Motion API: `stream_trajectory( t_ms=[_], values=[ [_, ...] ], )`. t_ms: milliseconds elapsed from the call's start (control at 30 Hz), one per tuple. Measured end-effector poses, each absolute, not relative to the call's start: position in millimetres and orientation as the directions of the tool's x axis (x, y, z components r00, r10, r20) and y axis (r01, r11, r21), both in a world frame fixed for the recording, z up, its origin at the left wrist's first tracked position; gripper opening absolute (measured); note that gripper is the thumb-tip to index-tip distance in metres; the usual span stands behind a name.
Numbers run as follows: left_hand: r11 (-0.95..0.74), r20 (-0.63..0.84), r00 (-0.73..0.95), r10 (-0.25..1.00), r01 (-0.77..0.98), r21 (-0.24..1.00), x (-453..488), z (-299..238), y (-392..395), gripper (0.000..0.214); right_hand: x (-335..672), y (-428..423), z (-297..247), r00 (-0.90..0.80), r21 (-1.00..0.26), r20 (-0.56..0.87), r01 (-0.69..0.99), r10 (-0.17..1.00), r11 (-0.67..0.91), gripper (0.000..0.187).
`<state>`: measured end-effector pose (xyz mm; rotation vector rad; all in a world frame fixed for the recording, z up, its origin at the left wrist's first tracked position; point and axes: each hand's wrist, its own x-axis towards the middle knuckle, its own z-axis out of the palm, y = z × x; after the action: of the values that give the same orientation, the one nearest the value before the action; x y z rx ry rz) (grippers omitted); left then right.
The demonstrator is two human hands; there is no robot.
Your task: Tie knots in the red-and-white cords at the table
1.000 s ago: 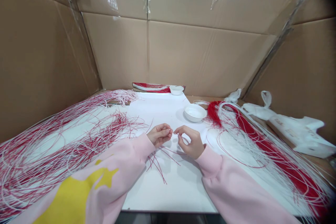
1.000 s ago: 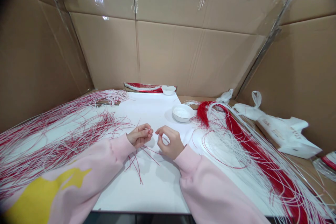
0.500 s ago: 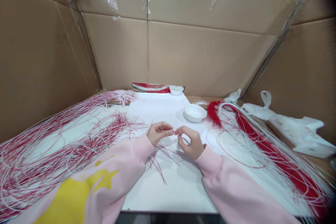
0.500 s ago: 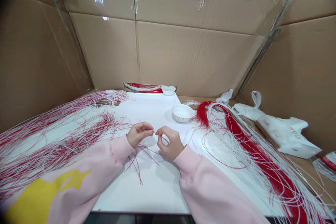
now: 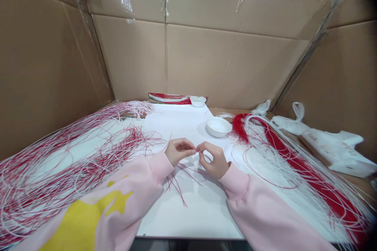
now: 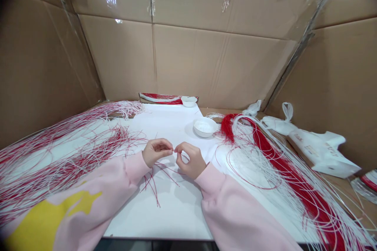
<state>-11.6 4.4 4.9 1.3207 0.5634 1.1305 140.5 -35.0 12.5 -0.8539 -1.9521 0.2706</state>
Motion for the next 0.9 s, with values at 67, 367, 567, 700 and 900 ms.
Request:
stream_trajectory(
  t_ms=[67, 367, 567, 700, 900],
  values=[
    [-0.139, 0.265, 0.402, 0.877, -0.315, 0.939, -11.4, 4.2, 4.7, 0.018, 140.3, -34.9, 12.2, -0.304, -0.509, 0.684, 0.452, 0.663, 0.733, 0.014],
    [-0.151, 0.272, 0.419, 0.866, -0.300, 0.942, -11.9, 4.5, 4.1, 0.017, 139.6, -35.7, 13.1, -0.310, -0.509, 0.676, 0.460, 0.668, 0.728, 0.014],
    [-0.166, 0.276, 0.430, 0.860, -0.275, 0.947, -11.7, 4.2, 3.8, 0.017, 139.0, -36.1, 13.2, -0.310, -0.504, 0.682, 0.456, 0.662, 0.733, 0.013],
    [-0.164, 0.271, 0.429, 0.862, -0.270, 0.949, -11.6, 4.7, 3.8, 0.016, 139.2, -35.7, 12.7, -0.308, -0.509, 0.681, 0.451, 0.664, 0.733, 0.013],
    [-0.155, 0.266, 0.415, 0.870, -0.281, 0.947, -11.5, 5.9, 3.6, 0.016, 139.7, -35.1, 12.8, -0.311, -0.510, 0.677, 0.455, 0.667, 0.730, 0.014]
  ],
)
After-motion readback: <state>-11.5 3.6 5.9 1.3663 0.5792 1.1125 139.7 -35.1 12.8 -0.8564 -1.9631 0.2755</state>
